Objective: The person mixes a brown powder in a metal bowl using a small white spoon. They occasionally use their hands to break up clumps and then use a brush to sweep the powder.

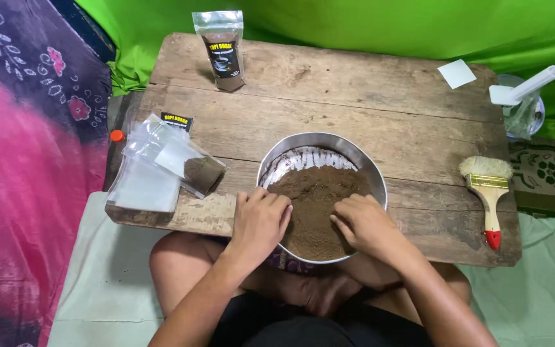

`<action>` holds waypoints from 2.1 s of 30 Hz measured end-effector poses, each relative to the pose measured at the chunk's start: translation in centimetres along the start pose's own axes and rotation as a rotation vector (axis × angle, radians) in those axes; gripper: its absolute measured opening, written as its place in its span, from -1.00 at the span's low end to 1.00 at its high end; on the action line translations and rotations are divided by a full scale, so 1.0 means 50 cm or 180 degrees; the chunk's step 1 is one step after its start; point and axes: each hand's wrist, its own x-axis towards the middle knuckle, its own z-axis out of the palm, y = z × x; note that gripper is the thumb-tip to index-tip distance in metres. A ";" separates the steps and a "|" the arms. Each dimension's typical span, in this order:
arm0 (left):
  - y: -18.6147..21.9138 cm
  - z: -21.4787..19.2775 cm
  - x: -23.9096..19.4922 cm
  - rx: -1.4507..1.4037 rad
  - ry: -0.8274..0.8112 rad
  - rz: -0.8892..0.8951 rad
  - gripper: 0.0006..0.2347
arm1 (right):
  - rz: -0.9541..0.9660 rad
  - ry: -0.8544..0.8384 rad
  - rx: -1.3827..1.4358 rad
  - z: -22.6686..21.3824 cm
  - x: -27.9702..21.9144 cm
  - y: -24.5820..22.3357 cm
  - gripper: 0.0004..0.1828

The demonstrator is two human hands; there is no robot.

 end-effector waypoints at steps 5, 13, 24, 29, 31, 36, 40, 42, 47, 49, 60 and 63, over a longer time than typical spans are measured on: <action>0.015 -0.004 -0.003 0.0315 0.0053 0.0191 -0.91 | 0.0437 0.0546 -0.0775 0.009 -0.042 0.006 -0.89; 0.056 -0.052 -0.013 0.0110 -0.0475 0.0226 -0.87 | 0.0420 0.0658 0.0244 -0.043 -0.042 -0.077 -0.84; 0.065 -0.070 -0.035 -0.0076 -0.0659 0.0141 -0.94 | 0.0146 0.0488 0.0708 -0.037 -0.054 -0.096 -0.86; 0.065 -0.073 -0.047 -0.0115 -0.0662 0.0156 -0.93 | 0.0201 0.0478 0.1003 -0.051 -0.073 -0.108 -0.90; 0.059 -0.083 -0.043 -0.0109 -0.0625 0.0162 -0.93 | 0.0119 0.0575 0.1110 -0.053 -0.071 -0.120 -0.90; 0.076 -0.104 -0.034 -0.0555 -0.0574 0.0278 -0.93 | -0.0279 0.0310 0.1155 -0.045 -0.066 -0.135 -0.94; 0.078 -0.087 -0.044 -0.0561 -0.0824 0.0418 -0.96 | -0.0143 0.0482 0.0793 -0.032 -0.060 -0.084 -0.87; 0.082 -0.103 -0.043 -0.0726 -0.0715 0.0322 -0.92 | 0.0200 0.0725 0.0755 -0.048 -0.065 -0.076 -0.86; 0.079 -0.081 -0.046 -0.0223 -0.0656 0.0314 -0.94 | 0.0135 0.0722 0.0062 -0.027 -0.068 -0.106 -0.89; 0.079 -0.074 -0.034 -0.0030 -0.0568 0.0340 -0.97 | -0.0079 0.0775 0.0208 -0.043 -0.058 -0.113 -0.89; 0.057 -0.029 -0.045 0.0126 -0.0175 0.0028 -0.94 | 0.0101 0.1309 0.0437 -0.024 -0.057 -0.096 -0.91; 0.053 -0.008 -0.057 0.0036 -0.0141 -0.0031 -0.93 | 0.0131 0.1357 0.0214 -0.018 -0.060 -0.079 -0.89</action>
